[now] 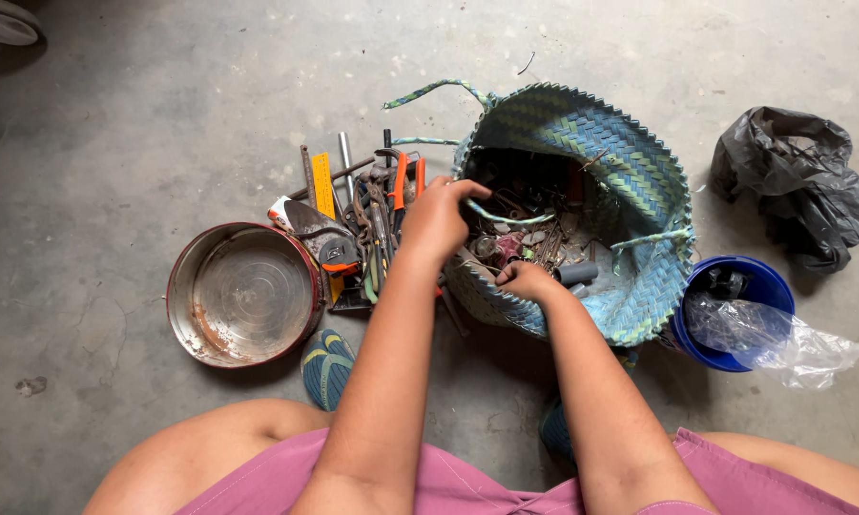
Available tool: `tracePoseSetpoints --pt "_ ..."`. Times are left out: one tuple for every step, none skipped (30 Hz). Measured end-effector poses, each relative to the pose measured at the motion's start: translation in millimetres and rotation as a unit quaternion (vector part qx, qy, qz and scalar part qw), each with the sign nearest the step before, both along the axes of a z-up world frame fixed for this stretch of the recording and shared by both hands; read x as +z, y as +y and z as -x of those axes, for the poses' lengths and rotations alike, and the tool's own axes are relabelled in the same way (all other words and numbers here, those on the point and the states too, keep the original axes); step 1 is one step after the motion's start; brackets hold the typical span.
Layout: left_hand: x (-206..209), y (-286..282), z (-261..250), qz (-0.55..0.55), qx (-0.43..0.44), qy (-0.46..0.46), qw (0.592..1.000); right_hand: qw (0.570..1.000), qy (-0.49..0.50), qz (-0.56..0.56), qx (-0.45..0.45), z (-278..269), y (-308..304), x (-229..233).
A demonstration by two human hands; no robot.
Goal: The person sits on the floor and sorts various tools from a woven basket onto the floor. They handle hammers, pliers, a ruler, and other metal tools one by one, placing them in a pile beside the basket.
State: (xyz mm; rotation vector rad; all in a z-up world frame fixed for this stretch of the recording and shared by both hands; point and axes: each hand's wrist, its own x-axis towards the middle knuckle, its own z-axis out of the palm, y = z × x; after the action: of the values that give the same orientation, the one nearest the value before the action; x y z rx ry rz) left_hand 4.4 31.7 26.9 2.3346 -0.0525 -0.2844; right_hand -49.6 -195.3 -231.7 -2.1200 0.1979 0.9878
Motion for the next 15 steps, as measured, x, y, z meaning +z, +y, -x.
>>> tracePoseSetpoints --pt "-1.0 6.9 -1.4 0.003 -0.014 0.018 1.0 0.998 0.017 0.06 0.008 0.5 6.0 12.1" --pt "-2.1 13.1 -3.8 0.006 -0.028 0.036 0.999 0.996 0.023 0.086 0.013 2.0 13.5 23.5" --pt "-3.2 19.0 -7.0 0.007 -0.046 0.06 0.997 0.993 0.029 0.111 0.018 3.2 21.3 33.5" --pt "-4.2 25.8 -9.3 0.007 -0.063 0.085 0.994 0.99 0.037 0.136 0.024 5.0 27.1 41.7" --pt "-5.2 30.9 -10.0 0.007 -0.08 0.11 0.991 0.988 0.036 0.146 0.029 5.8 30.0 48.2" --pt "-5.7 35.0 -9.5 0.005 -0.091 0.117 0.989 0.986 0.035 0.156 0.034 6.1 33.5 52.4" --pt "-5.7 38.5 -9.3 0.004 -0.103 0.124 0.987 0.985 0.034 0.166 0.039 6.9 36.5 54.8" --pt "-5.0 40.2 -10.1 0.004 -0.114 0.13 0.985 0.985 0.044 0.169 0.015 7.3 37.9 56.2" --pt "-4.0 41.4 -11.0 -0.004 -0.115 0.15 0.982 0.984 0.055 0.171 -0.009 8.1 38.8 56.6" --pt "-3.3 42.6 -10.8 -0.012 -0.116 0.172 0.978 0.982 0.066 0.174 -0.032 10.9 39.4 56.3" --pt "-2.7 43.3 -10.2 -0.02 -0.117 0.194 0.974 0.981 0.054 0.189 -0.005 13.4 39.8 56.1" --pt "-2.0 44.1 -9.8 -0.017 -0.123 0.188 0.974 0.978 0.042 0.203 0.021 14.9 40.7 56.5" --pt "-1.3 44.7 -9.8 -0.015 -0.128 0.181 0.975 0.975 0.029 0.217 0.048 15.4 41.8 57.7" --pt "-1.2 44.5 -9.1 -0.011 -0.134 0.175 0.975 0.972 0.034 0.23 0.027 17.1 42.3 59.9" --pt "-1.1 44.3 -8.4 -0.01 -0.13 0.178 0.975 0.969 0.04 0.244 0.006 19.8 42.9 63.2"
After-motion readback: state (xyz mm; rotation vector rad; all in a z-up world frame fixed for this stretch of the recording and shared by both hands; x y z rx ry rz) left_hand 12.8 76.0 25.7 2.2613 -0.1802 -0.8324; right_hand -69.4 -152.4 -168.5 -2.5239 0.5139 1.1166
